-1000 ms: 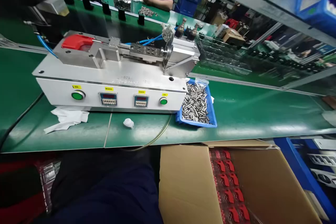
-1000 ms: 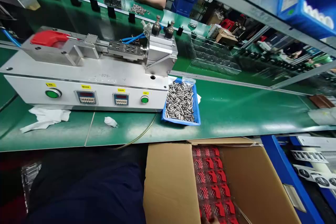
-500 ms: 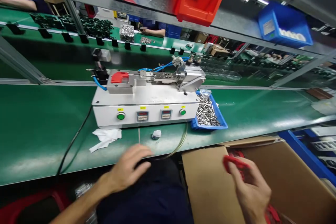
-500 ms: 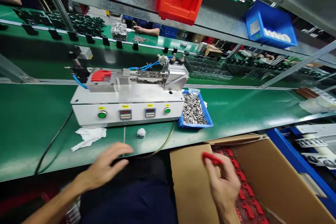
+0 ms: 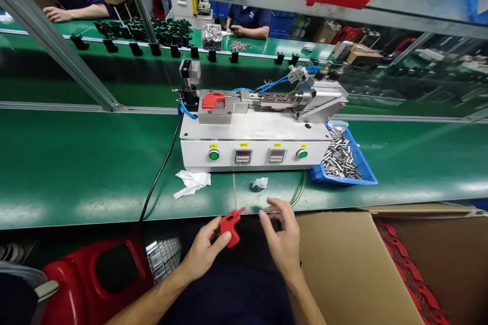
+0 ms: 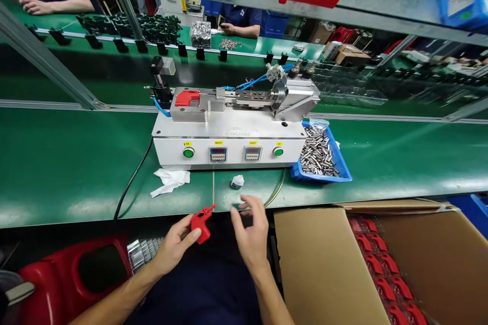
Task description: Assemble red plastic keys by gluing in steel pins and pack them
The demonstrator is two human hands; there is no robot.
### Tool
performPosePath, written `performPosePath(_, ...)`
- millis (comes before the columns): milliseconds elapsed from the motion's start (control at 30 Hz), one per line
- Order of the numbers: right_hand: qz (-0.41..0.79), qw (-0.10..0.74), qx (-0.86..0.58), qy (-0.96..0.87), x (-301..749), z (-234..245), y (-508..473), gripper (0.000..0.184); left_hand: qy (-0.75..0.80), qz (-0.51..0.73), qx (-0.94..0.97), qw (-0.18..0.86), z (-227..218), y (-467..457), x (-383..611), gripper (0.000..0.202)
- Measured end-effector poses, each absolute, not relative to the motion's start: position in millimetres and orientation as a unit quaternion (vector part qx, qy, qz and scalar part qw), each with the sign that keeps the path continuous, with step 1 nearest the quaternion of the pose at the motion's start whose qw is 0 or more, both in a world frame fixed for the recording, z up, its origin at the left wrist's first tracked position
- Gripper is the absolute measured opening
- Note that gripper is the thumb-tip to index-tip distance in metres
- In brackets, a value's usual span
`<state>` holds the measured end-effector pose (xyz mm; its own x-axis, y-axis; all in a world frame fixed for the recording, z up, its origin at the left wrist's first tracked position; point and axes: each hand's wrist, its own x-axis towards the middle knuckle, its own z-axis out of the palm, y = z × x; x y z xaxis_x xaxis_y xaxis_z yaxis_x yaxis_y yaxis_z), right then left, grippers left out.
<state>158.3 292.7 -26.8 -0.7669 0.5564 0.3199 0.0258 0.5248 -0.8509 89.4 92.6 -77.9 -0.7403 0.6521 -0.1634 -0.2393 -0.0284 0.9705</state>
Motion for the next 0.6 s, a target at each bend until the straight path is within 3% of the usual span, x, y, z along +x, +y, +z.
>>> performPosePath(133, 0.415, 0.267, -0.197, -0.847, 131.0, -43.0, 329.1, 0.042, 0.633, 0.72, 0.126, 0.257, -70.6, 104.1, 84.7, 0.043)
performPosePath(333, 0.433, 0.201, -0.144, -0.867, 95.9, -58.6, 349.0, 0.028, 0.648, 0.732, 0.083, 0.194, -57.1, 113.7, 86.6, 0.049)
performPosePath(600, 0.66, 0.161, -0.149, -0.719, 115.5, -50.4, 340.6, 0.034, 0.67, 0.718, 0.063, 0.179, -47.7, 116.9, 77.5, 0.046)
